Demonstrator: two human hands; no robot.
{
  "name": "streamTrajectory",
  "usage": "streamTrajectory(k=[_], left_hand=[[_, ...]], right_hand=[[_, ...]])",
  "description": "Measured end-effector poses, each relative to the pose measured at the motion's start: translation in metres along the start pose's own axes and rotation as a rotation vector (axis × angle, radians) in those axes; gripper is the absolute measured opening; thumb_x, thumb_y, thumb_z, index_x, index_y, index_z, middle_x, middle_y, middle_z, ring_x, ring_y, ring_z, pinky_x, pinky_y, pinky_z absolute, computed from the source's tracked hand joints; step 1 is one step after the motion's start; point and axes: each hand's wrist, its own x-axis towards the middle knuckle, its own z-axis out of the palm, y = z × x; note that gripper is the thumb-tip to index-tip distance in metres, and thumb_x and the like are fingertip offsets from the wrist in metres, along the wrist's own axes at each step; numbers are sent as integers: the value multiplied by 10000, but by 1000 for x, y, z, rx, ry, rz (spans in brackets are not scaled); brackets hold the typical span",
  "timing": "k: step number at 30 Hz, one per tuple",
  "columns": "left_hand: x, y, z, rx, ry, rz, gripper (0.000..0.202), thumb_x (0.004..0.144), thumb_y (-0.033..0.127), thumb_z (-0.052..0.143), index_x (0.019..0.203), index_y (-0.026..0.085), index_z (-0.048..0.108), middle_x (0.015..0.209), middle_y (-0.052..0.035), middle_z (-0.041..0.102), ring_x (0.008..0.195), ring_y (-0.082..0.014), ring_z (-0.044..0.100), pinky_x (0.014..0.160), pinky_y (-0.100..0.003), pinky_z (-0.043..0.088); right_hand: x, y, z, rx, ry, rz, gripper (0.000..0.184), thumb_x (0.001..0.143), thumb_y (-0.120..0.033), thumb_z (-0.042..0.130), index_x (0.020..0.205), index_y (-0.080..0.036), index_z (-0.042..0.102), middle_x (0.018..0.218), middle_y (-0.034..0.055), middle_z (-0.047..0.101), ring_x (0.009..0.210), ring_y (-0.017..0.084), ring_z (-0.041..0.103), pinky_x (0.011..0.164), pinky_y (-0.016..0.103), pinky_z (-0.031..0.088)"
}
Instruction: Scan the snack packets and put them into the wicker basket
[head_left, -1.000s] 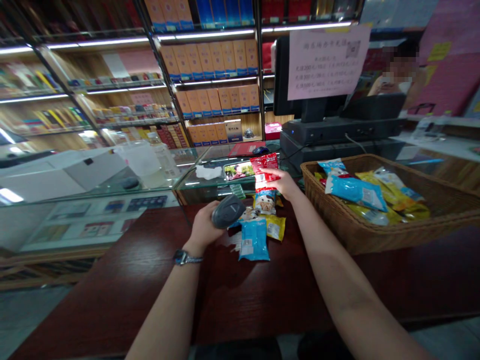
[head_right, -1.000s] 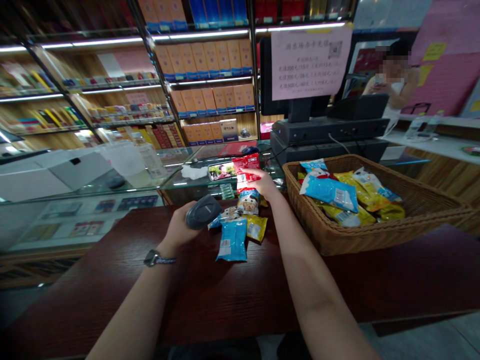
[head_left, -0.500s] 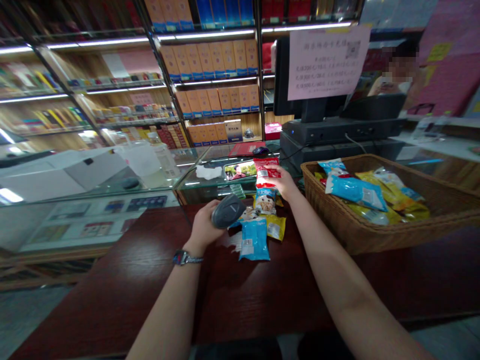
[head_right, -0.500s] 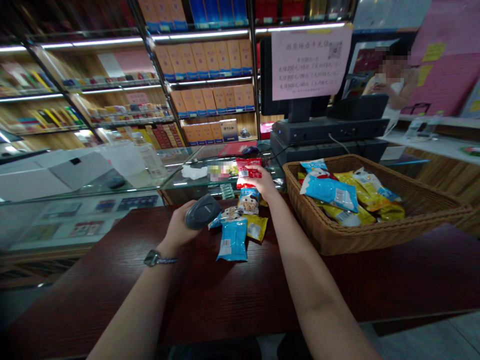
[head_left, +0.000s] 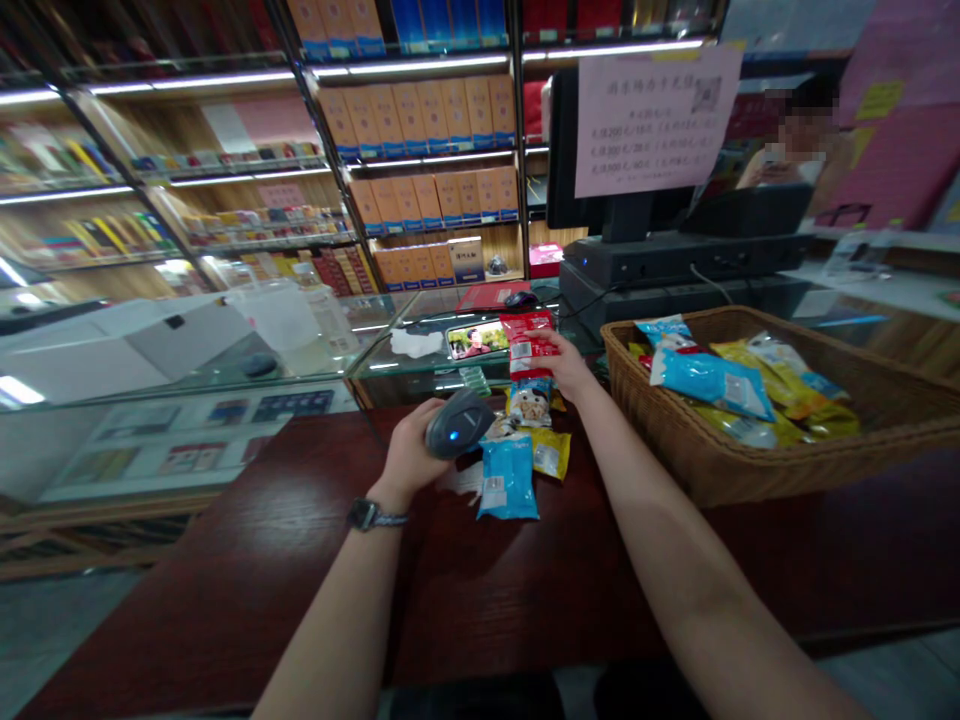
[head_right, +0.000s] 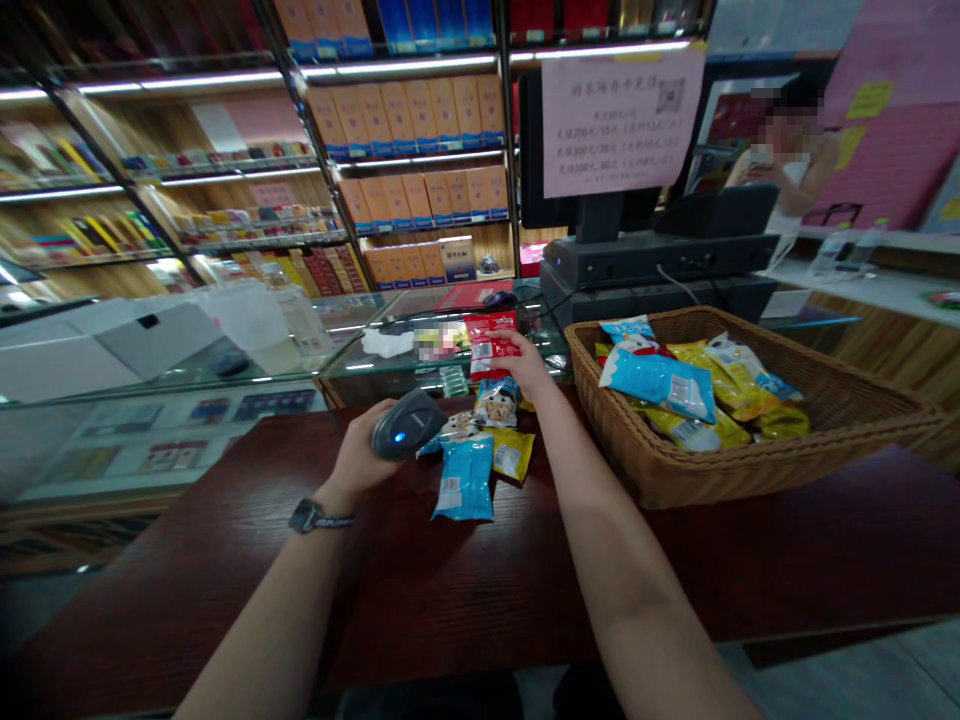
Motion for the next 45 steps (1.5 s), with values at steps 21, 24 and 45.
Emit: streamTrajectory(k=[21, 24, 45], left_hand=[[-1, -3, -2, -70, -27, -6, 326, 660, 135, 681, 985, 169, 681, 996, -64, 697, 850, -201, 681, 764, -301, 539], [0, -2, -2, -55, -49, -3, 351, 660, 128, 673, 1008, 172, 679, 1017, -69, 693, 872, -209, 680, 768, -302, 538], [0, -2, -1, -20, -51, 5, 390, 666, 134, 663, 1054, 168, 674, 1057, -81, 694, 911, -221, 683, 808, -326, 543]], right_hand=[[-1, 1, -2, 70, -49, 20, 518, 565, -284, 795, 1065, -246, 669, 996, 5, 718, 893, 198, 663, 821, 341, 537], [-2, 4, 4, 149, -12, 112, 534, 606, -331, 781, 1121, -286, 646, 981, -14, 719, 823, 179, 673, 778, 329, 556], [-2, -10, -18, -820, 31, 440, 626, 544, -187, 807, 1149, -129, 653, 1080, 131, 709, 967, 291, 680, 838, 384, 538]])
